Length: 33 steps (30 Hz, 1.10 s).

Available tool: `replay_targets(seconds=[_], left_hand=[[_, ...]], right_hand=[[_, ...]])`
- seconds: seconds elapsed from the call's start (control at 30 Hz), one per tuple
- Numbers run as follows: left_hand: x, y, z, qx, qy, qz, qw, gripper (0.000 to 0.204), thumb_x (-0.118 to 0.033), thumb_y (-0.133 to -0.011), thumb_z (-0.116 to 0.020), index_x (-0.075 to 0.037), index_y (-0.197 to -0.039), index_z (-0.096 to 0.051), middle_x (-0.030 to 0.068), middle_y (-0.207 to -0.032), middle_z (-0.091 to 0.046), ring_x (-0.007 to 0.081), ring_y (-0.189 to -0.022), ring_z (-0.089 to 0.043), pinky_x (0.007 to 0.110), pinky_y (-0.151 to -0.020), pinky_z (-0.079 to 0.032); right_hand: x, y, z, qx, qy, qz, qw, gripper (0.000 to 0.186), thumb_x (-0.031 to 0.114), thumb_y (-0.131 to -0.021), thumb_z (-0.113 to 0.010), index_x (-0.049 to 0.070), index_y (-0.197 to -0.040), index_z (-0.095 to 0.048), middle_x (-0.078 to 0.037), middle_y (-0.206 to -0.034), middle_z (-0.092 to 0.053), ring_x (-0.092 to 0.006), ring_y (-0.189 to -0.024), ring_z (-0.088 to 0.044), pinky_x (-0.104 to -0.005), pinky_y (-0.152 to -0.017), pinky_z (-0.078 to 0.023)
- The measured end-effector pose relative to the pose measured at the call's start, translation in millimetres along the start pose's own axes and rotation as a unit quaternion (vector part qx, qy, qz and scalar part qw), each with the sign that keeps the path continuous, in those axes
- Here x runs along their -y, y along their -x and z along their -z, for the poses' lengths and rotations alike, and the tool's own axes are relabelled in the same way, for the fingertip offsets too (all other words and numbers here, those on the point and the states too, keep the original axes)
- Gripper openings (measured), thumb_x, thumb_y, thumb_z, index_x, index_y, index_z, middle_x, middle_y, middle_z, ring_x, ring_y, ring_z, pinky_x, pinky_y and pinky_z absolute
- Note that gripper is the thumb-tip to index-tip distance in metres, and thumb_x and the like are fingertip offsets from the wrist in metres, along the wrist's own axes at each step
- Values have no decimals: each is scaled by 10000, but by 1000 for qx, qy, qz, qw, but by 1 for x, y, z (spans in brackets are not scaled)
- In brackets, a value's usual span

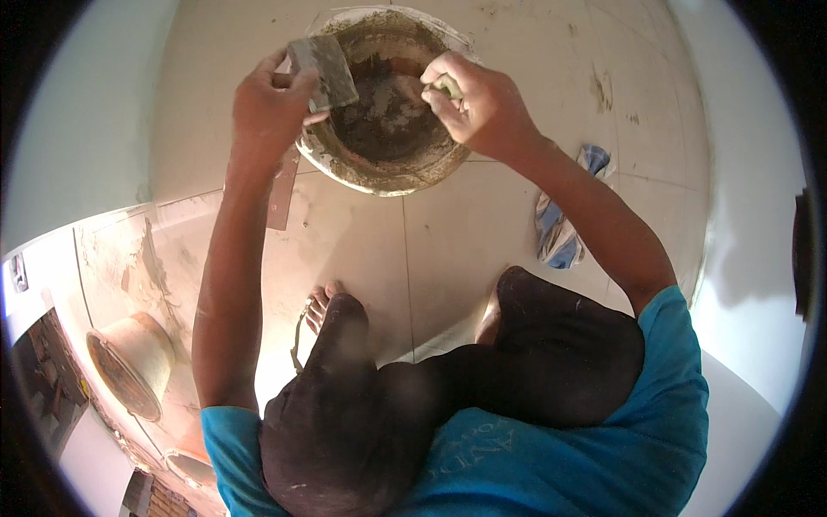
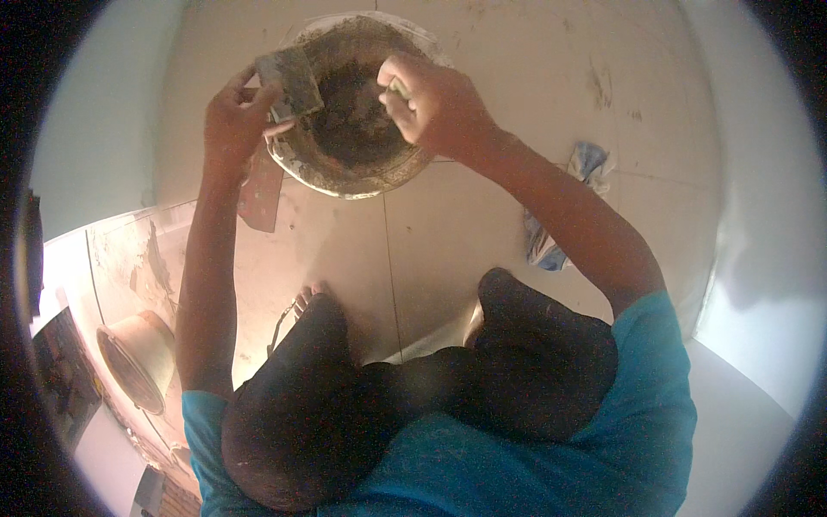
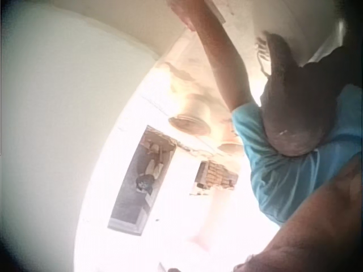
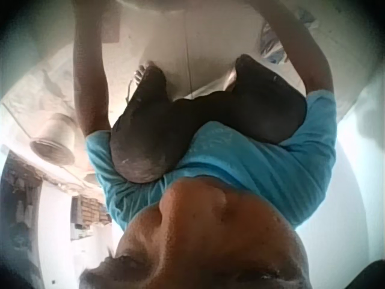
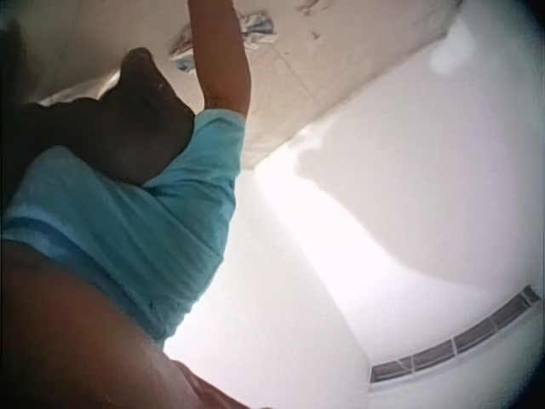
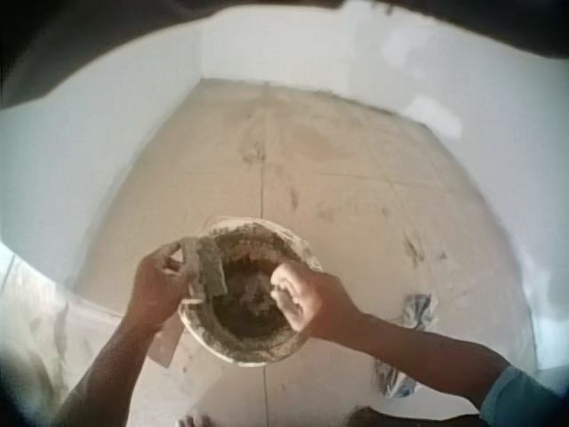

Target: The person wipes the tiled floor with a cloth, then scoops grout from a bucket using a trowel and applies it into the tile gaps with a smaller tool. The person smooths the grout along the seams while kneeling.

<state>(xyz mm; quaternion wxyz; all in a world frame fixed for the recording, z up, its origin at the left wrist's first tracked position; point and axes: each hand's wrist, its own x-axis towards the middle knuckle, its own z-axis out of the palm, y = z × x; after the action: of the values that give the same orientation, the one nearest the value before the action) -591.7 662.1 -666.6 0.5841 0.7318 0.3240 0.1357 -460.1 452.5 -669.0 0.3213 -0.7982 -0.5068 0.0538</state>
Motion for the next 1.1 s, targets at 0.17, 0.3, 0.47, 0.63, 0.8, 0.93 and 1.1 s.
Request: replay_targets(seconds=[0.17, 0.3, 0.47, 0.63, 0.8, 0.93, 1.1], left_hand=[[5, -7, 18, -85, 134, 31, 987, 321, -221, -897, -554, 21, -1100, -613, 132, -1016, -613, 198, -858, -609, 326, -762, -499], [14, -15, 2, -142, 197, 88, 966, 335, -269, -908, -529, -4, -1104, -593, 103, -1048, -602, 202, -960, -549, 323, -814, -431], [7, -18, -12, -111, 364, 217, 899, 359, -239, -932, -493, 3, -1194, -531, 117, -1094, -602, 242, -1043, -555, 367, -904, -449], [6, -20, -13, -85, 432, 166, 882, 337, -166, -962, -428, 24, -1230, -500, 166, -1172, -588, 267, -1082, -567, 380, -944, -452], [1, -15, -28, -96, 439, 172, 877, 360, -164, -971, -413, 38, -1264, -471, 190, -1208, -578, 291, -1105, -567, 373, -959, -447], [-12, 8, -25, -116, 276, 131, 945, 383, -204, -941, -450, 64, -1212, -489, 162, -1157, -572, 249, -1031, -540, 356, -928, -418], [-16, 17, -28, -82, 31, 35, 996, 421, 70, -870, -498, 21, -1287, -473, 198, -1211, -585, 282, -1080, -597, 372, -928, -467]], right_hand=[[0, -22, -12, 55, 48, -2, 997, 175, 163, -837, -649, 41, -932, -568, -124, -680, -615, -293, -643, -636, -382, -574, -489], [-9, -37, -39, 59, 134, 6, 989, 185, 182, -833, -658, 36, -919, -583, -127, -689, -621, -301, -653, -642, -394, -582, -484], [-12, -43, -80, 53, 107, 25, 993, 178, 186, -823, -664, 35, -887, -594, -148, -706, -634, -321, -659, -640, -422, -598, -488], [-7, -46, -62, 13, 126, 53, 991, 135, 156, -831, -647, 47, -888, -593, -169, -694, -622, -368, -658, -622, -445, -583, -484], [-16, -39, -72, 92, 121, 66, 986, 139, 88, -828, -635, 50, -945, -570, -141, -758, -642, -345, -729, -632, -448, -638, -502], [-16, -20, -62, 149, 65, 123, 979, 221, 19, -806, -600, 58, -1020, -561, -94, -987, -628, -323, -961, -581, -423, -798, -482], [-15, -13, -49, 135, 117, 139, 974, 310, 24, -767, -613, 45, -1074, -570, -91, -977, -635, -298, -990, -573, -411, -819, -480]])
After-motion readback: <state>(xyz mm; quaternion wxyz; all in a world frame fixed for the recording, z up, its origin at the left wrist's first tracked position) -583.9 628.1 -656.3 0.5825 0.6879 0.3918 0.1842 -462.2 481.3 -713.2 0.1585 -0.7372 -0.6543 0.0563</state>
